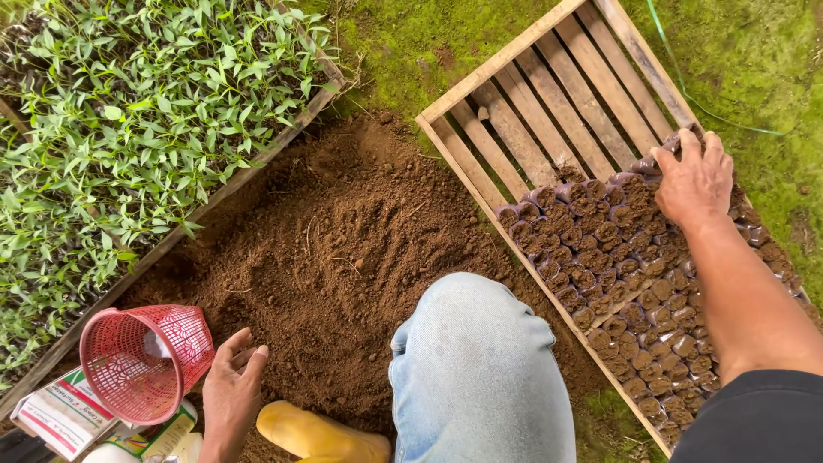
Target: The person sits on the ground and fills small plastic seedling bags with soil from a pile. They open small plastic packets, pour seeds into their hand, and place seeds into the soil-filled bags. The filled bags are then placed into a wooden slatted tray.
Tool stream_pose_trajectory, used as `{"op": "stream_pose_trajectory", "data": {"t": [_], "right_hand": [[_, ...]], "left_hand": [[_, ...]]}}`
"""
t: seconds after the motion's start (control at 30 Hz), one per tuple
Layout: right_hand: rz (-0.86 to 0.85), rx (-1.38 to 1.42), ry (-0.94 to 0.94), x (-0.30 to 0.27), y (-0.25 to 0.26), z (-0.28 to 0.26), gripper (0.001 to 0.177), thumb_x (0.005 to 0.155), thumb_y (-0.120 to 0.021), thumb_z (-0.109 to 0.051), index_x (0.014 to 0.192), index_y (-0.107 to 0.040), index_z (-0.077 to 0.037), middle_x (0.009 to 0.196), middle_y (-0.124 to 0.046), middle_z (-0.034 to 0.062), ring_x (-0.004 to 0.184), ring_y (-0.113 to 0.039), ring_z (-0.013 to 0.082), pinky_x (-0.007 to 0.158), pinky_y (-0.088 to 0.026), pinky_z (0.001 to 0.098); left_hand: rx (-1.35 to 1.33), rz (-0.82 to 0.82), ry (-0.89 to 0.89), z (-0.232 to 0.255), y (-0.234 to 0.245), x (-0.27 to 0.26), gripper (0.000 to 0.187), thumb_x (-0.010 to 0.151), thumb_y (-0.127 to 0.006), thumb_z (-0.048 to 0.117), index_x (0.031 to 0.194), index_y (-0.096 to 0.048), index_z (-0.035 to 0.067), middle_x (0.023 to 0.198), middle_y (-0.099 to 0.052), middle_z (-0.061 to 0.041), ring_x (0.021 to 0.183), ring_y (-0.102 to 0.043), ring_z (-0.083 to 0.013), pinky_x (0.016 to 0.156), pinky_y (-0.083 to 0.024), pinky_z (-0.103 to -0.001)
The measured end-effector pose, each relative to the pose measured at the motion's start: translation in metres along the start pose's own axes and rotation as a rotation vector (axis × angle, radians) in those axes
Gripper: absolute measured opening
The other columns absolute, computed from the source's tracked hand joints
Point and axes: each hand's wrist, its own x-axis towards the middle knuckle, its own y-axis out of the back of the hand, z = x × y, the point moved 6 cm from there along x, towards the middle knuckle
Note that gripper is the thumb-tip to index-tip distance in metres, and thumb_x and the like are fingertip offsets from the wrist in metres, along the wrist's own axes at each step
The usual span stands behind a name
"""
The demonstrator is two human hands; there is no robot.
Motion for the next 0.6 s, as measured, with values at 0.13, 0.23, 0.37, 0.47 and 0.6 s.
{"op": "stream_pose_trajectory", "data": {"t": [0.13,0.23,0.37,0.47,0.6], "right_hand": [[0.088,0.149,-0.019,-0.018,0.03,-0.019,0.079,0.081,-0.065,0.024,0.148,-0.061,-0.018,0.167,-0.029,0.0272,0.15,-0.023,0.0516,0.118,-0.022,0.068],[0.268,0.266,-0.008,-0.029,0.041,-0.021,0.049,0.098,-0.065,0.011,0.143,-0.067,-0.008,0.159,-0.036,0.0382,0.142,-0.036,0.0546,0.11,-0.032,0.0712],[0.296,0.239,-0.08,-0.03,0.006,-0.002,0.032,0.101,-0.061,0.004,0.121,-0.079,-0.013,0.158,-0.049,0.0252,0.145,-0.037,0.0473,0.111,-0.036,0.0659],[0.266,0.338,-0.146,-0.042,0.024,-0.015,0.035,0.102,-0.062,-0.001,0.134,-0.072,-0.01,0.157,-0.041,0.0279,0.142,-0.037,0.0502,0.112,-0.033,0.0666],[0.435,0.277,-0.049,-0.04,0.012,-0.008,0.022,0.104,-0.069,0.001,0.113,-0.082,-0.013,0.156,-0.051,0.0248,0.142,-0.041,0.0459,0.104,-0.045,0.0651]], "left_hand": [[0.02,0.003,-0.007,-0.001,-0.001,0.001,0.056,0.093,-0.06,0.03,0.146,-0.053,0.017,0.143,-0.062,-0.008,0.126,-0.061,-0.0232,0.111,-0.046,-0.045],[-0.009,0.016,0.005,-0.001,0.001,0.0,0.055,0.092,-0.061,0.029,0.146,-0.055,0.018,0.141,-0.063,-0.009,0.123,-0.063,-0.0237,0.107,-0.049,-0.043],[0.017,0.006,-0.011,-0.002,0.001,0.0,0.056,0.093,-0.059,0.03,0.147,-0.053,0.018,0.141,-0.063,-0.01,0.124,-0.063,-0.024,0.109,-0.048,-0.046],[0.021,0.005,-0.025,-0.002,0.001,-0.002,0.056,0.092,-0.059,0.03,0.146,-0.053,0.017,0.142,-0.062,-0.009,0.124,-0.062,-0.0231,0.109,-0.048,-0.045],[-0.008,0.006,-0.028,-0.001,0.004,-0.005,0.058,0.092,-0.058,0.031,0.148,-0.052,0.017,0.144,-0.061,-0.009,0.125,-0.062,-0.0235,0.108,-0.048,-0.046]]}}
